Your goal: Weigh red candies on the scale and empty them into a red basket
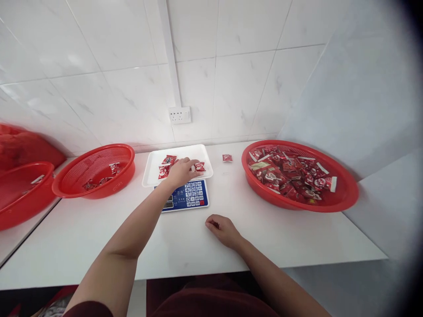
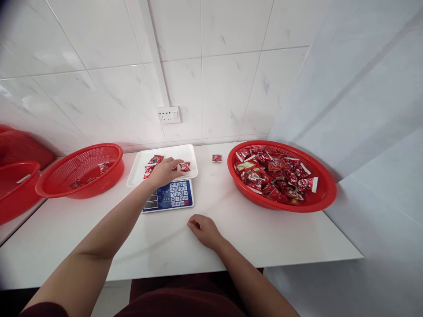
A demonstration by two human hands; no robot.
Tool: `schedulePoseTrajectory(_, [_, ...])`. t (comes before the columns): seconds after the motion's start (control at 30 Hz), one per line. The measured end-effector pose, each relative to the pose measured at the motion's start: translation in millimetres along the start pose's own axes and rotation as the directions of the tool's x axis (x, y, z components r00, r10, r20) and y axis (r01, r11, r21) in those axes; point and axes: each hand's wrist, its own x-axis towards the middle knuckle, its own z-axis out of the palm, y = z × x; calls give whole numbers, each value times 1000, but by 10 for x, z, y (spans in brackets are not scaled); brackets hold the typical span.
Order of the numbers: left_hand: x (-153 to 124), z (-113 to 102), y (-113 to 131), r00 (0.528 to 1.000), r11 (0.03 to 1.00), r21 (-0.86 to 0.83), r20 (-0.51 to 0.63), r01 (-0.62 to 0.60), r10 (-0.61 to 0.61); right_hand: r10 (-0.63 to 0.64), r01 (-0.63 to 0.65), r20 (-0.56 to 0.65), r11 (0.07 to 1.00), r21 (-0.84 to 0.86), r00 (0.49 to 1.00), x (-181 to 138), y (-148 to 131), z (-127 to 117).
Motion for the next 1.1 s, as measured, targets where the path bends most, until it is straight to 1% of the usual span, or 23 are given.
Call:
schedulePoseTrajectory(0.1, [20,53,114,998,995,79,36,-57,54,-16,16,-1,1000,-20,1000,5,-6,-3])
schedulePoseTrajectory(0.23, [83,121,156,994,983,159,69,-89,79,-8,8,-2,1000,-25,1000,10,-30,-5])
schedulePoseTrajectory(0.3, [122,146,139,996,984,156,60,-82,73,1,-1,-3,1000,-24,1000,11,-37,-3])
schedulePoseTrajectory(0.43, [192,178,89,997,994,74,24,-79,78,0,0,-18,1000,-20,1000,12,-29,-5])
schedulePoseTrajectory(0.57, [207,195,80,995,982,161,11,-96,95,-14,14,-16,999,-33,1000,13,-18,-20])
schedulePoseTrajectory(0.63, [194,169,107,996,978,198,-49,-62,73,-17,16,-16,999,-36,1000,16,-13,-23])
schedulePoseTrajectory(0.7, [167,107,173,985,986,165,-169,1,28,-17,17,-17,999,-35,1000,22,-5,-17])
schedulePoseTrajectory(0.77, [119,32,289,953,998,42,-299,52,-37,-24,24,-21,999,-28,999,27,2,-4])
schedulePoseTrajectory(0.8, [84,3,365,938,997,-53,-339,60,-74,-31,31,-31,999,-19,999,26,1,-2])
schedulePoseTrajectory(0.83, [39,-9,450,929,984,-166,-351,60,-116,-43,43,-47,999,-10,998,20,-6,-8])
schedulePoseTrajectory(0.87, [-15,1,539,930,955,-290,-332,61,-160,-64,64,-68,998,-7,996,7,-20,-27])
schedulePoseTrajectory(0.9, [-78,36,628,938,908,-413,-283,70,-201,-94,93,-94,996,-16,991,-13,-42,-65])
schedulePoseTrajectory(0.97, [-225,183,784,961,768,-628,-119,121,-248,-176,166,-155,983,-74,972,-74,-108,-213])
schedulePoseTrajectory(1.03, [-387,408,892,966,604,-769,65,209,-252,-259,223,-236,961,-165,937,-147,-183,-471])
schedulePoseTrajectory(1.1, [-551,658,946,945,450,-840,208,304,-251,-295,214,-357,944,-250,886,-204,-231,-832])
